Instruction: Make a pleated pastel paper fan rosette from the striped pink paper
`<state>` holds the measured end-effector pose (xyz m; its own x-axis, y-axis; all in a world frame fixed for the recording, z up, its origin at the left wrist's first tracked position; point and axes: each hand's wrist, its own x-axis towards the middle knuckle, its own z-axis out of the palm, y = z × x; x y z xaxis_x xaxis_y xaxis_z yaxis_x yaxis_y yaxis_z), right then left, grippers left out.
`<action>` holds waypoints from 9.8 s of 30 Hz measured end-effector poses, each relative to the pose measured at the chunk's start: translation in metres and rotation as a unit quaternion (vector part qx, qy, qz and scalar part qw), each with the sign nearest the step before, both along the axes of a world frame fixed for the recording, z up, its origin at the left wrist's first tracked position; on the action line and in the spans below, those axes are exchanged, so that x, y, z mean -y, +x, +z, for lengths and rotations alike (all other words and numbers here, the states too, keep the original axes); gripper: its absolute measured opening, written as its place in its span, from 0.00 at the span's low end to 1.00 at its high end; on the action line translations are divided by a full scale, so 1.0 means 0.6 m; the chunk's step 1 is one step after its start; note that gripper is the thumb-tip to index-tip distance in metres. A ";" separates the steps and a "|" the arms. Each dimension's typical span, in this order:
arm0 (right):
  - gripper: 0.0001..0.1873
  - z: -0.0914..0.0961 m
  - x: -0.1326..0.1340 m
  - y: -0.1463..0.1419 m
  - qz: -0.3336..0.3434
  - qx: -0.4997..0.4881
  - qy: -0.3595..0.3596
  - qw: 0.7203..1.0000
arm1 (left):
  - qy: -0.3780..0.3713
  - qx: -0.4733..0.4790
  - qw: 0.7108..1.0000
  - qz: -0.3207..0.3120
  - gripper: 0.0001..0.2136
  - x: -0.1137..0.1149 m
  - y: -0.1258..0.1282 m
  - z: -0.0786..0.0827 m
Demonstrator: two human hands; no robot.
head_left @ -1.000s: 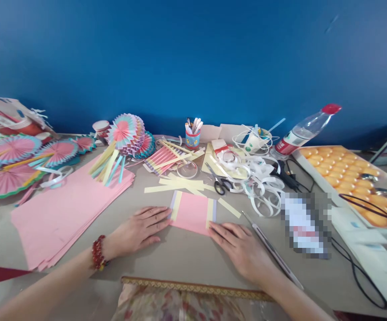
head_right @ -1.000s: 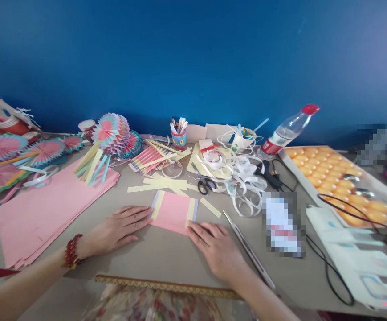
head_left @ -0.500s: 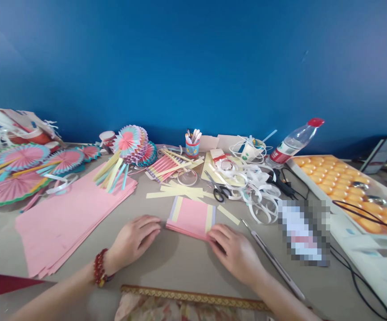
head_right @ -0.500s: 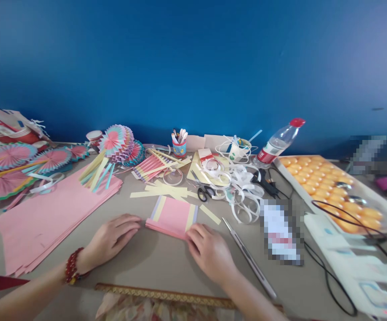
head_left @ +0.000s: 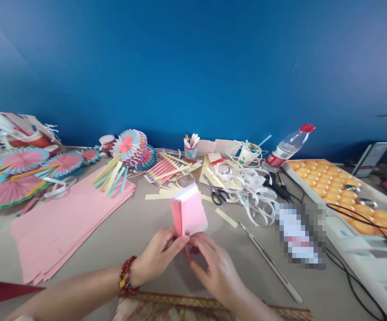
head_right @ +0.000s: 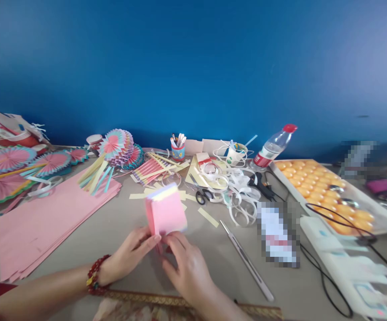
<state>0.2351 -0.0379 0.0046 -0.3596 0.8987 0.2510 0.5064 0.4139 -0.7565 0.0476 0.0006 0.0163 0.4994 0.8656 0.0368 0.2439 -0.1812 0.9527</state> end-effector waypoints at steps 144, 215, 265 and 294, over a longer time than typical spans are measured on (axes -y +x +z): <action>0.06 0.019 -0.127 0.096 0.082 0.191 -0.093 0.974 | 0.256 -0.244 0.921 -0.162 0.12 -0.098 -0.077 -0.038; 0.23 -0.032 -0.054 0.130 0.075 0.328 0.175 0.925 | 0.377 -0.382 0.818 -0.208 0.26 -0.077 -0.120 -0.039; 0.04 0.010 -0.029 0.040 -0.037 0.051 0.073 0.995 | 0.108 -0.021 0.991 -0.073 0.23 0.005 -0.035 -0.001; 0.16 0.044 -0.047 0.060 -0.029 0.292 0.283 0.913 | 0.529 -0.414 0.739 -0.063 0.09 -0.049 -0.020 0.013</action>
